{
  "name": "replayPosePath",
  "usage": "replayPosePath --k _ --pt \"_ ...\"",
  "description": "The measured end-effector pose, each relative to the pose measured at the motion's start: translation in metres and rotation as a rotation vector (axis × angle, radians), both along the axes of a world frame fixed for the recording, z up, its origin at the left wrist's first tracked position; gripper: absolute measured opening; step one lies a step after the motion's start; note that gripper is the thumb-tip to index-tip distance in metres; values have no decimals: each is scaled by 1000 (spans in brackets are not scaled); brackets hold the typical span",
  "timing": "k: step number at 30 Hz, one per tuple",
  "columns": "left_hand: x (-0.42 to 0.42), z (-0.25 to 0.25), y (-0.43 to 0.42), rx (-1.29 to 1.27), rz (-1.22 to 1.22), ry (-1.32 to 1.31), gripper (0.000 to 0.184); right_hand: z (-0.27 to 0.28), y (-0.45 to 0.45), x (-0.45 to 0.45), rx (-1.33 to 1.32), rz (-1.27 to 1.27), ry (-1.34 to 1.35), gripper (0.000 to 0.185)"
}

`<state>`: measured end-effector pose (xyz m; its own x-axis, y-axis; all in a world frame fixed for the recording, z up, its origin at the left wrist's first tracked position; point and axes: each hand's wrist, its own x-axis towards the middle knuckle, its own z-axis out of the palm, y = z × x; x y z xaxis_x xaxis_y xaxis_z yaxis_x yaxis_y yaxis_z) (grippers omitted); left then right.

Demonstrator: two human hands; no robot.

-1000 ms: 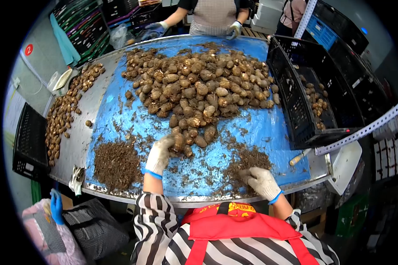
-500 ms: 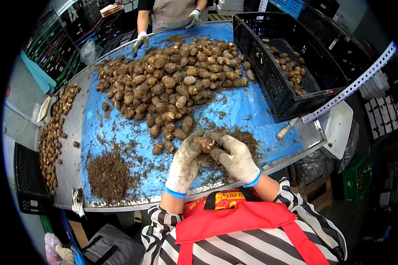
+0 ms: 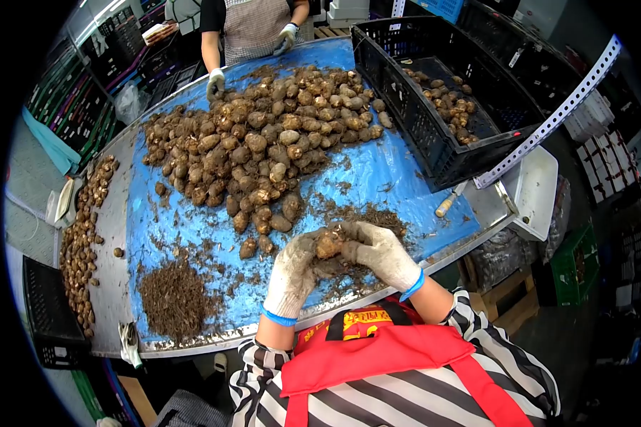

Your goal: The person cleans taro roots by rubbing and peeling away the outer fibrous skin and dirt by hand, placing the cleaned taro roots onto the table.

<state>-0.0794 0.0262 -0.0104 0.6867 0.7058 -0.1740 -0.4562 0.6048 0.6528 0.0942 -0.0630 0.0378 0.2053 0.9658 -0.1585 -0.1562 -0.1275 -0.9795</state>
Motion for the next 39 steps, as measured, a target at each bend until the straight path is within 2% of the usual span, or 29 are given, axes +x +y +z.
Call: replayPosePath --k 1,3,4,6,7,8,10,12,13,14,15,16,17,18,20,21,24,25,26,28,29,32,33,34,36,39 --pt "-1 -1 0 4 0 13 43 3 -1 -2 -5 25 -6 36" --pt "-4 -5 -3 185 39 181 40 9 -1 -4 -9 64 -27 34" --pt "-1 -7 -4 284 51 250 39 -5 2 -4 78 -3 -208 29" --pt "-1 1 -3 501 8 541 37 -6 0 3 -48 64 -183 32" --pt "-3 -1 0 562 -35 600 36 -16 1 9 -94 75 -418 39" --pt "-5 -4 2 623 -75 665 35 -29 1 18 -121 136 -530 49" --pt "-8 -5 -2 466 -87 657 33 -10 -1 30 -55 163 -395 52" --pt "-11 -9 1 388 -95 668 30 33 4 54 -165 184 -575 42" --pt "-15 -16 5 385 -92 687 29 38 9 72 -68 107 -856 36" --pt "-26 -20 5 371 -83 717 28 21 19 97 204 -116 -969 27" --pt "-30 -16 4 385 -32 736 26 24 31 112 364 -264 -161 25" --pt "-39 -28 9 487 -19 853 23 22 41 134 445 -307 -184 24" --pt "-43 -28 6 380 77 792 22 20 51 157 525 -349 -211 24" --pt "-45 -28 5 287 176 719 23 30 58 158 532 -336 416 21" --pt "-63 -46 12 388 260 837 23 2 57 171 499 -144 396 28" --pt "-72 -55 16 439 294 893 23 12 48 127 342 -421 309 37" --pt "-93 -71 23 453 413 983 24 -32 30 92 33 -215 145 36" --pt "-95 -62 23 455 456 999 23 -52 24 82 2 -177 118 33" --pt "-100 -64 25 493 483 1111 23 -63 17 73 -64 -140 153 34" --pt "-106 -60 34 577 528 1330 24 -65 7 59 -121 -55 57 33" --pt "-106 -57 38 518 537 1399 26 -60 5 56 -143 -36 -3 33" --pt "-101 -54 55 844 549 1603 31 -49 -1 56 -182 -7 -135 32" --pt "-97 -57 62 958 557 1656 39 -51 -4 62 -177 -14 -144 32" --pt "-92 -60 66 1093 537 1765 47 -53 -6 66 -172 -22 -154 31" --pt "-84 -54 75 1025 218 1857 52 -56 -9 67 -182 -45 -130 32" --pt "-80 -45 81 874 134 1875 62 -58 -9 63 -183 -38 -133 31"
